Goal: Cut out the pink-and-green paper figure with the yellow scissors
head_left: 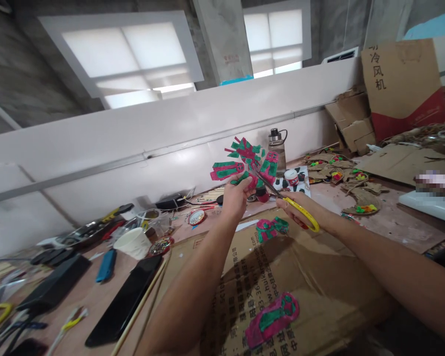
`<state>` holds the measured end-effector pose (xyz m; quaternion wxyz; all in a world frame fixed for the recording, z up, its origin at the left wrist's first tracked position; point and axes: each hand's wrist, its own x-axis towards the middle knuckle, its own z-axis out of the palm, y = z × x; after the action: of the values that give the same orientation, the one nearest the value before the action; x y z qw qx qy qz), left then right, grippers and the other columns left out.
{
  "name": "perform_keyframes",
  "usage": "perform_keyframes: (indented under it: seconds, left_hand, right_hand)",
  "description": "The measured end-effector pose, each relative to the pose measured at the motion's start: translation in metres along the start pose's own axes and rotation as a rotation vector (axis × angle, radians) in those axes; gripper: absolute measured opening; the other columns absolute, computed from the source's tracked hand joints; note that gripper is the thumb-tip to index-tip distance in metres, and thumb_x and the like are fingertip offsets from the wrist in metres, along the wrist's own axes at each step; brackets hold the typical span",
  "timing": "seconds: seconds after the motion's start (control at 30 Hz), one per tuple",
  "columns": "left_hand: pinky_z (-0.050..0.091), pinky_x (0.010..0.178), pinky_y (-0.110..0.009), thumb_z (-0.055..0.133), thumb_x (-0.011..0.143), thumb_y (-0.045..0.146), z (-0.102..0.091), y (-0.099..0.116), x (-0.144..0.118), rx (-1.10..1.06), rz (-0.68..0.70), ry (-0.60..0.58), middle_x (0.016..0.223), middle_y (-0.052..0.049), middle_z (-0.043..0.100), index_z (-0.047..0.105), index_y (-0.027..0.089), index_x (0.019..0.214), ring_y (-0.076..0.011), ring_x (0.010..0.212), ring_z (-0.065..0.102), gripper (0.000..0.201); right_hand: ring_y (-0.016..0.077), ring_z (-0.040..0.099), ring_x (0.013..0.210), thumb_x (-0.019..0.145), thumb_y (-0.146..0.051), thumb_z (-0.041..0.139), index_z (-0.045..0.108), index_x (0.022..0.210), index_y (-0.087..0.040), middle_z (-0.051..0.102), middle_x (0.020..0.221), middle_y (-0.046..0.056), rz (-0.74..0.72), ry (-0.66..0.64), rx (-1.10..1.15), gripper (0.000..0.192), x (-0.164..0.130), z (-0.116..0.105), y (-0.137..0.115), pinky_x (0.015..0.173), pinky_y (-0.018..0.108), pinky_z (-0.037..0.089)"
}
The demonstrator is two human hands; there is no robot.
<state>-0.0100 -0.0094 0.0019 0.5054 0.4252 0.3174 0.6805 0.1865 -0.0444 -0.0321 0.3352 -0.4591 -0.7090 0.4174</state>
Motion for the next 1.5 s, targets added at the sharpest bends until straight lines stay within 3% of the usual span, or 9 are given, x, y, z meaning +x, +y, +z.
perform_keyframes:
  seconds: [0.4, 0.6, 0.9, 1.1, 1.2, 1.3, 1.5]
  left_hand:
    - [0.044, 0.05, -0.023, 0.082, 0.055, 0.02, 0.008, 0.008, -0.01, 0.095, -0.021, -0.03, 0.062, 0.004, 0.06, 0.061, 0.017, 0.07, -0.01, 0.054, 0.055, 0.026]
    - [0.045, 0.051, -0.024, 0.082, 0.053, 0.019, 0.007, 0.005, -0.009, 0.065, -0.062, 0.012, 0.063, 0.004, 0.061, 0.059, 0.018, 0.072, -0.0112, 0.056, 0.058, 0.031]
    - [0.044, 0.049, -0.024, 0.086, 0.048, 0.018, -0.001, -0.003, -0.003, -0.033, -0.199, 0.031, 0.066, 0.002, 0.067, 0.06, 0.019, 0.077, -0.0134, 0.056, 0.061, 0.038]
    - [0.047, 0.053, -0.024, 0.088, 0.047, 0.017, -0.016, -0.003, 0.008, -0.024, -0.182, 0.145, 0.064, 0.004, 0.068, 0.059, 0.02, 0.077, -0.0118, 0.055, 0.061, 0.042]
    - [0.048, 0.055, -0.023, 0.09, 0.047, 0.02, -0.027, -0.01, 0.016, -0.027, -0.171, 0.182, 0.07, 0.003, 0.07, 0.061, 0.02, 0.081, -0.0112, 0.058, 0.063, 0.045]
    - [0.046, 0.056, -0.021, 0.093, 0.046, 0.02, -0.03, -0.022, 0.018, -0.074, -0.197, 0.185, 0.073, 0.003, 0.071, 0.06, 0.02, 0.08, -0.0102, 0.06, 0.063, 0.046]
    - [0.049, 0.06, -0.023, 0.094, 0.054, 0.021, -0.007, -0.042, 0.0, -0.202, -0.291, 0.132, 0.074, 0.004, 0.07, 0.063, 0.021, 0.085, -0.01, 0.059, 0.064, 0.044]
  right_hand:
    - [0.0086, 0.036, 0.039, 0.088, -0.062, 0.058, 0.047, 0.075, -0.023, 0.045, 0.053, -0.007, -0.141, -0.015, -0.12, 0.042, -0.003, -0.007, -0.004, 0.039, 0.023, 0.022]
    - [0.0107, 0.038, 0.049, 0.088, -0.068, 0.054, 0.048, 0.071, -0.022, 0.043, 0.055, -0.005, -0.204, 0.082, -0.179, 0.048, -0.002, -0.005, -0.007, 0.045, 0.024, 0.027]
    - [0.0111, 0.039, 0.033, 0.085, -0.072, 0.054, 0.047, 0.077, -0.024, 0.045, 0.047, -0.007, 0.096, -0.052, -0.051, 0.049, -0.003, -0.001, -0.002, 0.031, 0.024, 0.031]
    - [0.0105, 0.039, 0.031, 0.083, -0.07, 0.062, 0.047, 0.08, -0.024, 0.046, 0.046, -0.008, 0.109, -0.084, 0.025, 0.048, 0.004, -0.014, 0.009, 0.03, 0.023, 0.03]
    - [0.01, 0.037, 0.031, 0.084, -0.07, 0.061, 0.047, 0.08, -0.024, 0.046, 0.047, -0.008, 0.112, -0.018, 0.11, 0.048, 0.006, -0.017, 0.008, 0.029, 0.024, 0.031]
    - [0.0106, 0.041, 0.034, 0.086, -0.068, 0.063, 0.051, 0.09, -0.024, 0.048, 0.05, -0.008, 0.027, 0.087, 0.225, 0.045, 0.008, -0.014, 0.006, 0.032, 0.024, 0.033]
    - [0.0124, 0.056, 0.055, 0.079, -0.061, 0.076, 0.05, 0.105, -0.024, 0.057, 0.071, -0.005, -0.2, 0.289, 0.384, 0.052, 0.01, -0.006, 0.006, 0.051, 0.026, 0.048]
